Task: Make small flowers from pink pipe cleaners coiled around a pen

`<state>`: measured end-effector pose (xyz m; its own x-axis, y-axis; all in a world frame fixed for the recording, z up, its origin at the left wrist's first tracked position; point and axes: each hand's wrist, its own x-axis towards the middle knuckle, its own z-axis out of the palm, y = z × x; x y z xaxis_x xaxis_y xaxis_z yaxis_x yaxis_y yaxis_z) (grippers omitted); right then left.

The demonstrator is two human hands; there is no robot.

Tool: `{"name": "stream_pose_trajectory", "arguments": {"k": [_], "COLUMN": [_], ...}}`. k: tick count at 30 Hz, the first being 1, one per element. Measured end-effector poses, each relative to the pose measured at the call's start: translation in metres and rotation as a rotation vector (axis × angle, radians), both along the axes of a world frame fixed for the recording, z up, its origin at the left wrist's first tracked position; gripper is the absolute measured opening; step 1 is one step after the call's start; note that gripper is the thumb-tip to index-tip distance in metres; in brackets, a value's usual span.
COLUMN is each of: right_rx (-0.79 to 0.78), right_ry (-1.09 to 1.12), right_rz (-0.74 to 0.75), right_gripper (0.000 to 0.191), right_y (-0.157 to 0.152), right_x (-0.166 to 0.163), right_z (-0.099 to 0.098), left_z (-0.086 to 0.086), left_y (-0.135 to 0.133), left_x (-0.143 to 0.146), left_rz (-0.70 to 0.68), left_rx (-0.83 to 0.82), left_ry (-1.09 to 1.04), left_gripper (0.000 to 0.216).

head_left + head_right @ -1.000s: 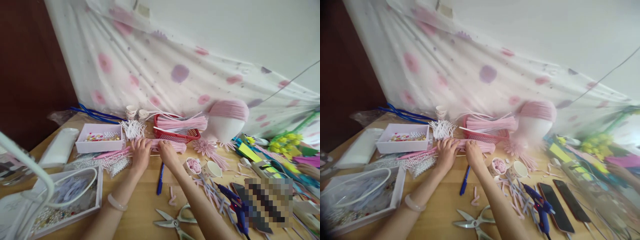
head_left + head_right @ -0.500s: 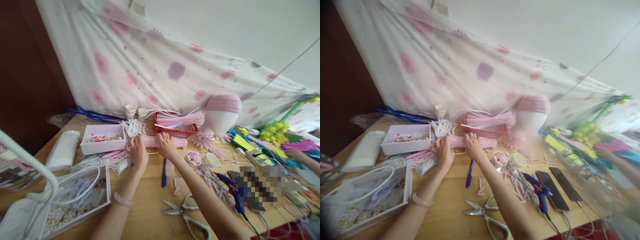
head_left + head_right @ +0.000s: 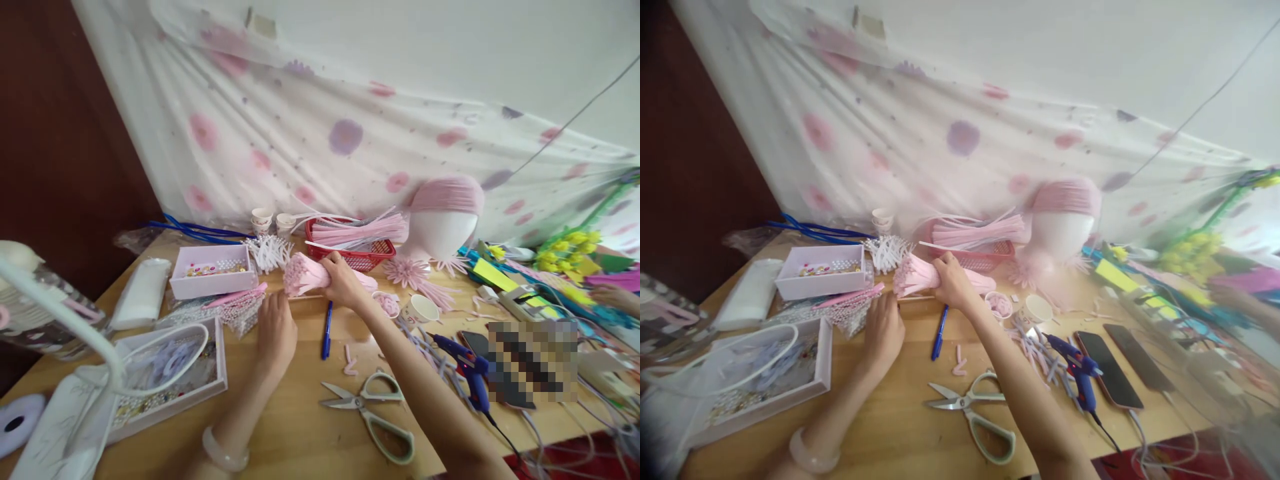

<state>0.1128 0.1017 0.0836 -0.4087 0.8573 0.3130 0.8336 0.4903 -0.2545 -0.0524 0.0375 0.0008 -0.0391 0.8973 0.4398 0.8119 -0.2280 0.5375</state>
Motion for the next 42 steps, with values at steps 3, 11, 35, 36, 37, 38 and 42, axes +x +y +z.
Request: {"name": "stream_pose_trajectory", "arguments": {"k": [3, 11, 35, 36, 37, 38, 42], "right_rx": [0.022, 0.023, 0.082, 0.084, 0.088, 0.092, 0.107], "right_ry": [0.129, 0.56, -0.294, -0.313, -0.327, -0.335, -0.355], "right_rz": [0.05, 0.092, 0.235, 0.238, 0.239, 0.236, 0.224], "right_gripper": [0.025, 0.018, 0.028, 0.027, 0.025, 0.023, 0.024], "right_y": [-0.006, -0.007, -0.036, -0.035, -0.034, -0.033, -0.033], "right_x": [0.01, 0.057, 0.027, 0.026, 0.026, 0.026, 0.026], "right_z": [0.025, 0.078, 0.068, 0.066, 0.066, 0.065, 0.066], "left_z": [0.005, 0.009, 0.114, 0.112, 0.109, 0.107, 0.104], "left_y": [0.022, 0.068, 0.023, 0.023, 0.024, 0.025, 0.028], "left_x": [0.008, 0.026, 0.015, 0.015, 0.015, 0.016, 0.015], "left_rz": [-0.034, -0.049, -0.63, -0.639, -0.646, -0.651, -0.667], "left_rx": [-0.107, -0.386, -0.614, -0.624, -0.633, -0.638, -0.639], "left_ry": [0.088, 0.125, -1.169, -1.192, -1.212, -1.232, -1.288], "left_gripper": [0.029, 0.031, 0.031, 0.031, 0.031, 0.03, 0.026]}}
